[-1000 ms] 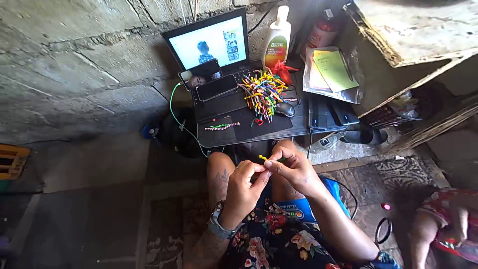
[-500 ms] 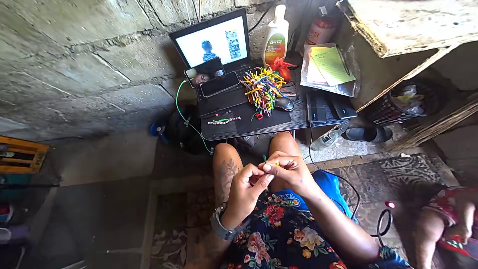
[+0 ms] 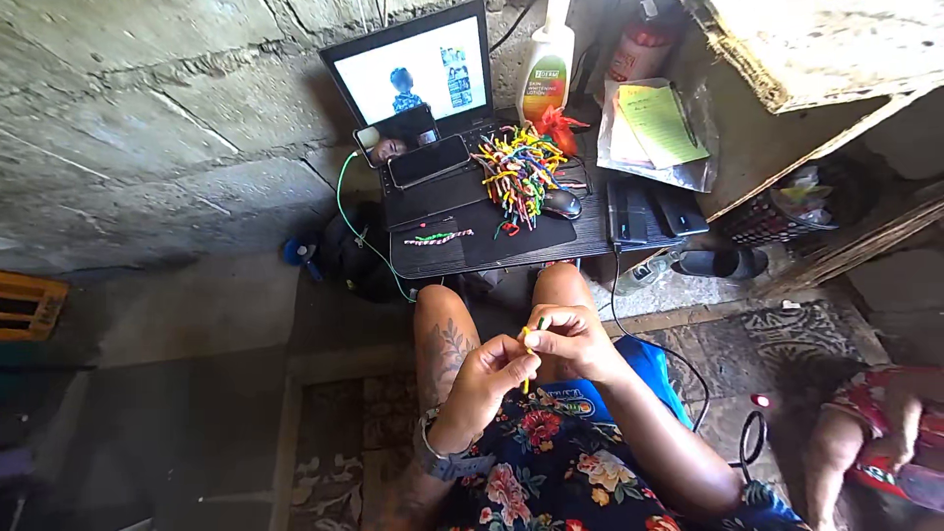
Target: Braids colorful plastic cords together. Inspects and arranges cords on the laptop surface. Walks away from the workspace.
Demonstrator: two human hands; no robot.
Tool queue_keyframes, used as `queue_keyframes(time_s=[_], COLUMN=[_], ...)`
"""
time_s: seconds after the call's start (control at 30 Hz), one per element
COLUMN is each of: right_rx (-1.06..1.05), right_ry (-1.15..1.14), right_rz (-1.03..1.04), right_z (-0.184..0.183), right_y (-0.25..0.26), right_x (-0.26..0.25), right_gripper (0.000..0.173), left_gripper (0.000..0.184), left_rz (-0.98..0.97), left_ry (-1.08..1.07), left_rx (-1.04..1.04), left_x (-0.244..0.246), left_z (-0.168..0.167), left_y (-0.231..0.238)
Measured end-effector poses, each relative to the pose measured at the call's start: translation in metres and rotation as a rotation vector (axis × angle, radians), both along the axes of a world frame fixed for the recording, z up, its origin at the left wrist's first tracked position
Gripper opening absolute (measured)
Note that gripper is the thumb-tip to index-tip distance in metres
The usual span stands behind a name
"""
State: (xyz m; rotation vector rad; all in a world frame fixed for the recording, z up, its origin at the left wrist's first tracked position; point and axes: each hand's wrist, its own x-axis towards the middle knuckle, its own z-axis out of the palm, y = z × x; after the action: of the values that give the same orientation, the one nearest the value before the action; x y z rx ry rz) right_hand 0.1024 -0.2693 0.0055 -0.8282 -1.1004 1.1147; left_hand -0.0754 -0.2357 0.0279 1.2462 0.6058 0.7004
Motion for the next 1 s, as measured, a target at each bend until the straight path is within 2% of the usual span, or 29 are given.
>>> queue_keyframes(time_s=[0.07, 0.1, 0.13, 0.17, 0.2, 0.23, 0.3, 0.37, 0.4, 0.47, 0.5, 0.57, 0.63, 0.67, 0.73, 0.8, 0.87, 0.93, 1.0], right_rx=[-0.115, -0.156, -0.179, -0.187, -0.180, -0.158, -0.089, -0.019, -0.011, -0.052, -0.096, -0.175, -0.209, -0.228, -0.278, -0.260, -0.189, -0.156, -0.159], right_ry=[-0.025, -0.035, -0.044, -0.037, -0.007, 0.044, 0.150, 0.200, 0.203, 0.182, 0.146, -0.019, -0.246, -0.304, -0.249, -0.050, 0.075, 0.145, 0.174], right_rz=[-0.133, -0.172, -0.180, -0.153, -0.083, 0.019, 0.237, 0.342, 0.324, 0.192, 0.092, -0.124, -0.282, -0.302, -0.220, -0.039, 0.104, 0.131, 0.047], right_z=[0.003, 0.004, 0.005, 0.005, 0.004, 0.003, -0.003, -0.008, -0.008, -0.005, -0.002, 0.002, -0.001, -0.002, -0.001, -0.002, -0.009, -0.016, -0.021], right_y=[0.001, 0.002, 0.003, 0.004, 0.005, 0.007, 0.010, 0.016, 0.018, 0.021, 0.023, 0.029, 0.035, 0.038, 0.043, 0.047, 0.051, 0.056, 0.059], right_x=[-0.010, -0.013, -0.014, -0.011, -0.007, 0.000, 0.012, 0.015, 0.013, 0.006, 0.002, -0.006, -0.011, -0.011, -0.006, 0.004, 0.011, 0.012, 0.009], right_gripper=[0.012, 0.012, 0.012, 0.012, 0.011, 0.010, 0.010, 0.008, 0.006, 0.006, 0.009, 0.011, 0.013, 0.015, 0.013, 0.008, 0.008, 0.008, 0.010], left_gripper=[0.012, 0.016, 0.017, 0.016, 0.013, 0.008, 0.013, 0.016, 0.016, 0.010, 0.007, 0.006, 0.018, 0.020, 0.013, 0.005, 0.012, 0.014, 0.010], left_rz=[0.206, 0.261, 0.267, 0.239, 0.178, 0.091, -0.104, -0.242, -0.273, -0.261, -0.210, -0.001, 0.179, 0.202, 0.169, 0.101, 0.030, -0.055, -0.070], left_ry=[0.226, 0.304, 0.324, 0.290, 0.217, 0.134, -0.005, -0.069, -0.092, -0.118, -0.104, 0.046, 0.263, 0.301, 0.243, 0.151, 0.089, 0.037, 0.010], left_rx=[0.551, 0.701, 0.735, 0.661, 0.495, 0.283, -0.096, -0.281, -0.322, -0.316, -0.248, 0.099, 0.489, 0.540, 0.383, 0.134, -0.035, -0.161, -0.185], left_x=[0.004, 0.006, 0.006, 0.006, 0.005, 0.002, -0.004, -0.007, -0.007, -0.007, -0.006, -0.002, 0.002, 0.003, 0.003, 0.002, 0.002, 0.003, 0.006], left_z=[-0.010, -0.012, -0.014, -0.014, -0.012, -0.009, -0.006, -0.008, -0.009, -0.012, -0.013, -0.019, -0.027, -0.029, -0.027, -0.023, -0.022, -0.022, -0.026], left_y=[0.002, 0.004, 0.005, 0.007, 0.008, 0.011, 0.018, 0.024, 0.025, 0.029, 0.031, 0.035, 0.039, 0.042, 0.046, 0.048, 0.051, 0.054, 0.058])
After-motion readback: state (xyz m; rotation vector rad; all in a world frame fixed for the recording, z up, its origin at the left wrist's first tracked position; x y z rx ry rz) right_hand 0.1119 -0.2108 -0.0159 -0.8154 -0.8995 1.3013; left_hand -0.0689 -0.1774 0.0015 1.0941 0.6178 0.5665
